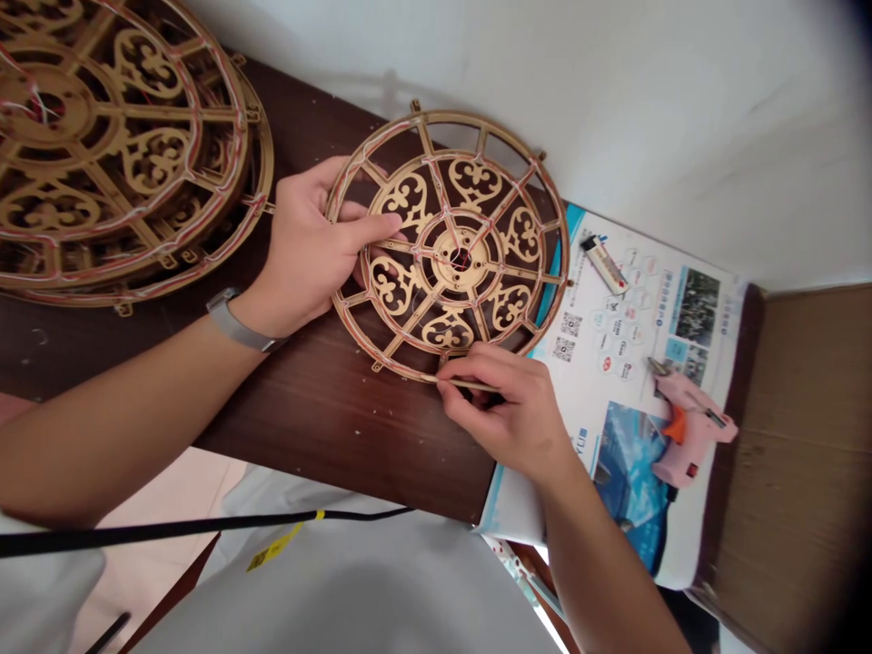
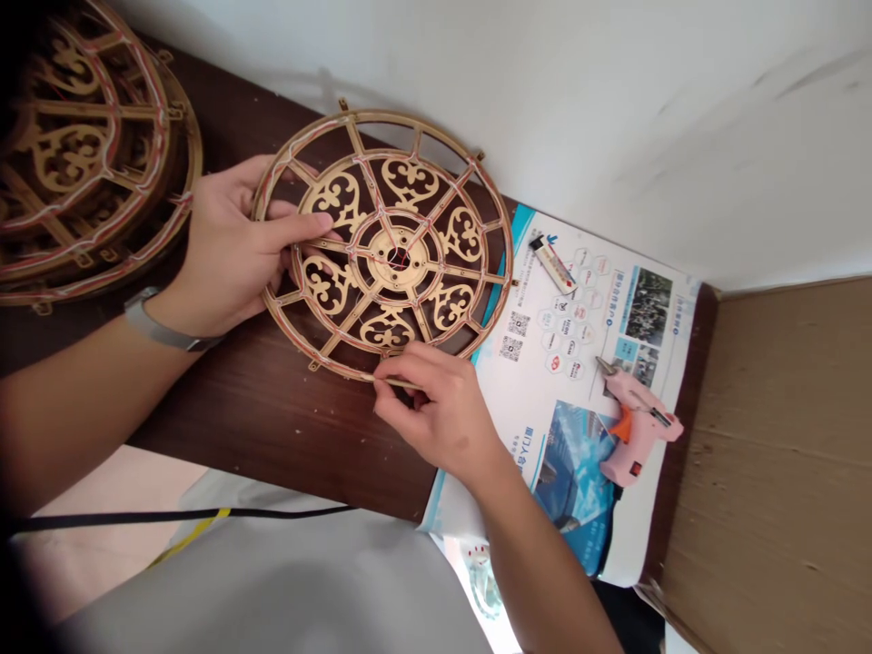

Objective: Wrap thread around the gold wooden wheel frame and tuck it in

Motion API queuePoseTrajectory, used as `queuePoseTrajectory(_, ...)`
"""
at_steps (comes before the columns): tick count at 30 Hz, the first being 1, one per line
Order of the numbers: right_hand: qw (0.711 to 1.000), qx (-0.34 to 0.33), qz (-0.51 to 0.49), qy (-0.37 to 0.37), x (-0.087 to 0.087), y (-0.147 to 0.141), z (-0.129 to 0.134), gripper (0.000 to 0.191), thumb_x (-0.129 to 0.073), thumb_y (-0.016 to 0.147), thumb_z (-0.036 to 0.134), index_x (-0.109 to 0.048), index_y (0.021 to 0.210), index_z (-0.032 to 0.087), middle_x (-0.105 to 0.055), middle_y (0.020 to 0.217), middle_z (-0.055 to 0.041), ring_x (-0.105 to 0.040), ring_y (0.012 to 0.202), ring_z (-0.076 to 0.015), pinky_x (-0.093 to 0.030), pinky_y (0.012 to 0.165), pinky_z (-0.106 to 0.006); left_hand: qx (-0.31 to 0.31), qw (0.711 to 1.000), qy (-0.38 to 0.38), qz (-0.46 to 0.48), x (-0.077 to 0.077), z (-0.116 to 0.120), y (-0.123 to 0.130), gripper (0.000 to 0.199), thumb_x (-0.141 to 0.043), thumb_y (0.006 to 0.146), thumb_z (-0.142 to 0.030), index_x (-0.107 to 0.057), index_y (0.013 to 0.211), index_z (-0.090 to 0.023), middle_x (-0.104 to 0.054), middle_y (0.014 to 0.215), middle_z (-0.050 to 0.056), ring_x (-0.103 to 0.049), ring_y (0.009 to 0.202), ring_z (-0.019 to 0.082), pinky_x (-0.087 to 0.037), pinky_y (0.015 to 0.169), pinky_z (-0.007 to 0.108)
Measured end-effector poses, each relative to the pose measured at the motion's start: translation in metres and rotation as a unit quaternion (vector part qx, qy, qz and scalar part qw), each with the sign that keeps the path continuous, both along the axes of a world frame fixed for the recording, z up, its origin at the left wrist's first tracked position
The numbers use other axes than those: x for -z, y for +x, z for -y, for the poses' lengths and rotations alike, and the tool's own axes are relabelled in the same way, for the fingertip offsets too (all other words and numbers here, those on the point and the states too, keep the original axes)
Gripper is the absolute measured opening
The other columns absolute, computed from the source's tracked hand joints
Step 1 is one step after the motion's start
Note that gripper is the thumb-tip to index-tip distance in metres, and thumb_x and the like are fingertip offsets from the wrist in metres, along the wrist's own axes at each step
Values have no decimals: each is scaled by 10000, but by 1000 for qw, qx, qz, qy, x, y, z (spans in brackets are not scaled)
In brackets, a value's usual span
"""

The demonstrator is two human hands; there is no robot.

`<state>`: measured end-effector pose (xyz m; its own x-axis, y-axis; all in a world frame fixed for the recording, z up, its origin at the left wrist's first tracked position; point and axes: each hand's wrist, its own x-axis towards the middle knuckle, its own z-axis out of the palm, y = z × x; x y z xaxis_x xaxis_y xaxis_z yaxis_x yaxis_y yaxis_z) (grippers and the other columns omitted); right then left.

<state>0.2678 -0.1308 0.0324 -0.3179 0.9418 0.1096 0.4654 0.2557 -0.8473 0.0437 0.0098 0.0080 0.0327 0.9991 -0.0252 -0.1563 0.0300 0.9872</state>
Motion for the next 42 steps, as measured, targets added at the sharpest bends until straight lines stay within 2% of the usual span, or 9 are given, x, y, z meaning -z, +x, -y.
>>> queuePoseTrajectory(4, 1000, -5, 19, -4, 1, -1, 1, 130, -685, 982, 106, -773, 936, 189, -657, 798, -1, -569, 664, -104, -441, 576, -239, -1, 1000, 4, 1, 1, 0, 0, 358, -936, 691, -166, -779, 1011, -201, -779, 718, 6, -672, 472, 169, -516, 341, 231)
queuePoseTrajectory(8, 1000, 11, 16, -4, 1, 0, 1, 136, -689, 941, 93, -746, 866, 191, -622, 748, 14, -533, 619, -98, -411, 552, -244, 6, 1000, 7, -2, 1, 0, 0, 338, -924, 715, -158, -773, 1014, -202, -776, 725, 16, -692, 491, 176, -538, 358, 232)
queuePoseTrajectory(14, 1000, 0, 7, -3, 0, -3, 0, 129, -692, 971, 113, -775, 914, 193, -647, 759, 8, -547, 636, -104, -425, 577, -249, 5, 1000, -1, -4, -1, 0, -1, 329, -929, 713, -164, -769, 995, -216, -749, 703, -8, -671, 482, 170, -531, 343, 242)
queuePoseTrajectory(21, 1000, 18, 5, -3, -1, -1, 1, 133, -715, 921, 86, -762, 847, 186, -632, 722, 25, -524, 594, -85, -401, 542, -233, -2, 1000, 2, -3, 0, 0, 1, 337, -928, 696, -166, -771, 993, -193, -771, 727, 22, -682, 489, 170, -554, 372, 234)
queuePoseTrajectory(25, 1000, 13, -2, 7, 0, 1, 1, 107, -738, 954, 110, -785, 883, 175, -654, 729, 22, -530, 594, -80, -418, 561, -232, 7, 1000, 1, -8, 0, 1, 0, 333, -918, 734, -164, -759, 1026, -190, -771, 729, 26, -682, 476, 174, -533, 357, 229)
queuePoseTrajectory(31, 999, 0, 27, 22, 1, 0, 2, 123, -719, 1013, 139, -795, 916, 145, -657, 753, -2, -541, 627, -96, -423, 601, -253, 3, 1000, 17, -2, 2, 0, 0, 354, -937, 723, -148, -779, 1038, -180, -788, 771, 24, -733, 575, 180, -588, 442, 230)
queuePoseTrajectory(36, 999, 13, 38, 25, 1, -6, 2, 157, -721, 968, 82, -757, 831, 150, -597, 699, 26, -491, 603, -87, -380, 592, -255, 3, 999, 33, 1, 5, -1, 0, 397, -931, 712, -165, -760, 1068, -145, -784, 758, 20, -738, 565, 193, -580, 426, 234)
queuePoseTrajectory(42, 999, 23, 31, 16, 0, -8, 3, 225, -711, 926, 51, -698, 728, 156, -556, 648, 43, -483, 591, -79, -362, 578, -243, 0, 1000, 15, -13, 2, 1, 0, 392, -901, 716, -159, -752, 1078, -162, -790, 752, 47, -704, 511, 201, -530, 363, 244)
